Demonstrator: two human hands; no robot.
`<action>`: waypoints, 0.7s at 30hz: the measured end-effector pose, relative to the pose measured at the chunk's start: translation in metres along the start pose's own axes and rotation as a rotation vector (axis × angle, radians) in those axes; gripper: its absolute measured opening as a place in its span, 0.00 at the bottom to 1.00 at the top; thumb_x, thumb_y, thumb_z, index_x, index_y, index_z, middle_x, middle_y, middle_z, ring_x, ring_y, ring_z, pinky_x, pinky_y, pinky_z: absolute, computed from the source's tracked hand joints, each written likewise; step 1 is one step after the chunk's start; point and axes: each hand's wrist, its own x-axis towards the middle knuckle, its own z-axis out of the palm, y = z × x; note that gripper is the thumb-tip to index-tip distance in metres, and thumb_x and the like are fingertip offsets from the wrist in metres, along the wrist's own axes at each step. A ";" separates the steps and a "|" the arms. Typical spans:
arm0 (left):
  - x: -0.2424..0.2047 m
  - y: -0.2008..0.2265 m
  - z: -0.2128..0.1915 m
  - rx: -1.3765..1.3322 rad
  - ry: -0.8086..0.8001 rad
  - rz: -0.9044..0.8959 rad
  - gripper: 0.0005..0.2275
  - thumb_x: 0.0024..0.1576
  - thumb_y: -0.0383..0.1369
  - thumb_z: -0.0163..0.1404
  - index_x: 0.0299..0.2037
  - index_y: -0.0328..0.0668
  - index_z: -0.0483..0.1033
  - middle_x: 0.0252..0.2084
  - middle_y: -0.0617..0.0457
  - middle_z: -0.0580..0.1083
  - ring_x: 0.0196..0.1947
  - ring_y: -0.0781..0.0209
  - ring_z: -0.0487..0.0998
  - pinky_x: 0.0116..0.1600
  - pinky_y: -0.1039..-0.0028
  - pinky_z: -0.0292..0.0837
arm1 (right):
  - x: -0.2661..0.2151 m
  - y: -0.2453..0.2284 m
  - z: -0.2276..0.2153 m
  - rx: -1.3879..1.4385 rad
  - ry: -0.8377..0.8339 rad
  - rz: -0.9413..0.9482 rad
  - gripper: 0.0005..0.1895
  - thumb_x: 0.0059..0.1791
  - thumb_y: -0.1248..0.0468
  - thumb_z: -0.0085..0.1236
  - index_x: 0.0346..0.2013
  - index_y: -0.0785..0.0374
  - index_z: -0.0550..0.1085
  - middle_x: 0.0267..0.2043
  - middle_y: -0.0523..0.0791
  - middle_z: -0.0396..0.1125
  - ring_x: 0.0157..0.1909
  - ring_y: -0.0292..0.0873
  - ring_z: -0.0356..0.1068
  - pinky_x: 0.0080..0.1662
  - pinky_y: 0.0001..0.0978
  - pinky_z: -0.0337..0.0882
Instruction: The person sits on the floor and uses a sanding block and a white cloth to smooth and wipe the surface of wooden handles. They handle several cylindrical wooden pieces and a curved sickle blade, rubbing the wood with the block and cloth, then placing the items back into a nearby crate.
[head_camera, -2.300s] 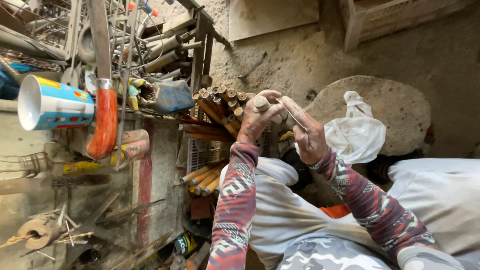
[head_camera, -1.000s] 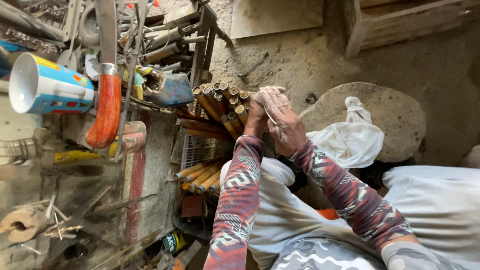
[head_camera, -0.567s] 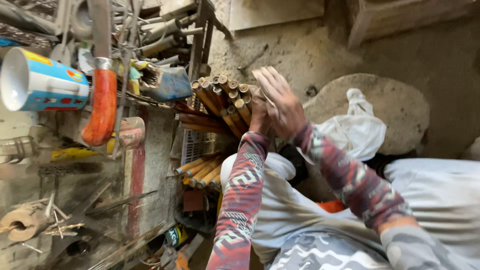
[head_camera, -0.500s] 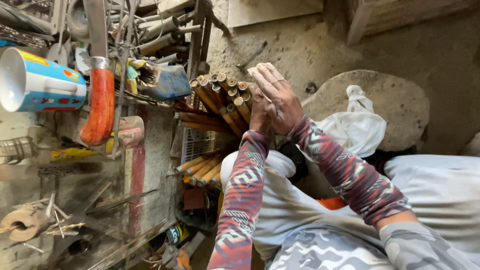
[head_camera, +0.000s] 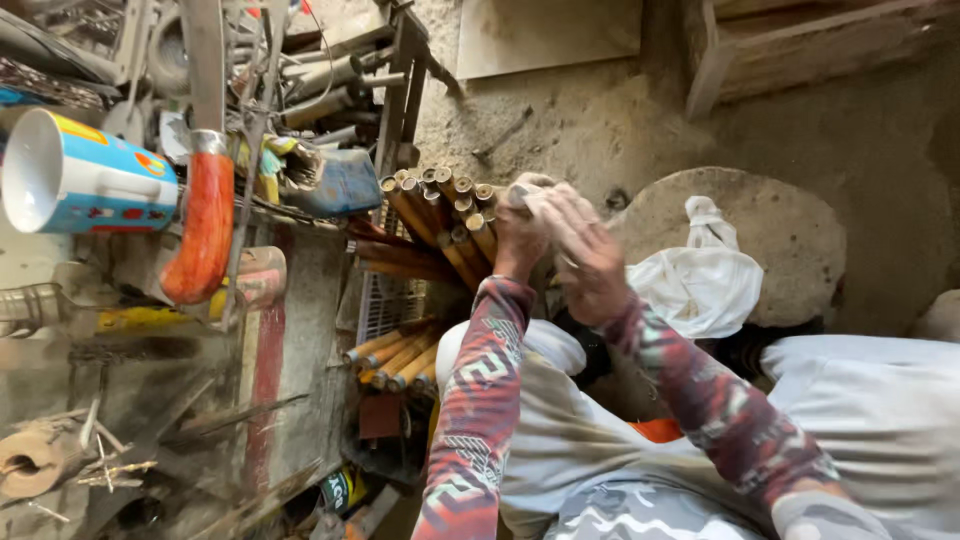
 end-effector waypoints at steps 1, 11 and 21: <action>0.000 -0.007 0.001 -0.025 0.004 -0.048 0.01 0.64 0.24 0.51 0.40 0.39 0.74 0.43 0.54 0.78 0.43 0.65 0.80 0.48 0.75 0.77 | 0.013 0.000 0.005 -0.012 -0.044 -0.009 0.30 0.51 0.71 0.42 0.70 0.73 0.63 0.73 0.61 0.58 0.79 0.63 0.51 0.75 0.53 0.53; -0.012 -0.031 -0.005 -0.270 0.092 -0.297 0.07 0.64 0.30 0.46 0.47 0.40 0.76 0.43 0.54 0.78 0.40 0.64 0.78 0.43 0.74 0.76 | 0.031 -0.010 0.019 -0.073 -0.008 0.019 0.27 0.54 0.69 0.41 0.69 0.66 0.65 0.73 0.59 0.58 0.77 0.63 0.53 0.75 0.50 0.53; 0.002 -0.016 -0.003 0.101 0.277 -0.181 0.04 0.62 0.27 0.55 0.40 0.33 0.77 0.37 0.49 0.79 0.32 0.60 0.77 0.38 0.72 0.74 | -0.006 -0.019 0.001 0.062 -0.098 0.033 0.30 0.55 0.58 0.36 0.68 0.71 0.65 0.74 0.60 0.57 0.78 0.64 0.52 0.75 0.51 0.52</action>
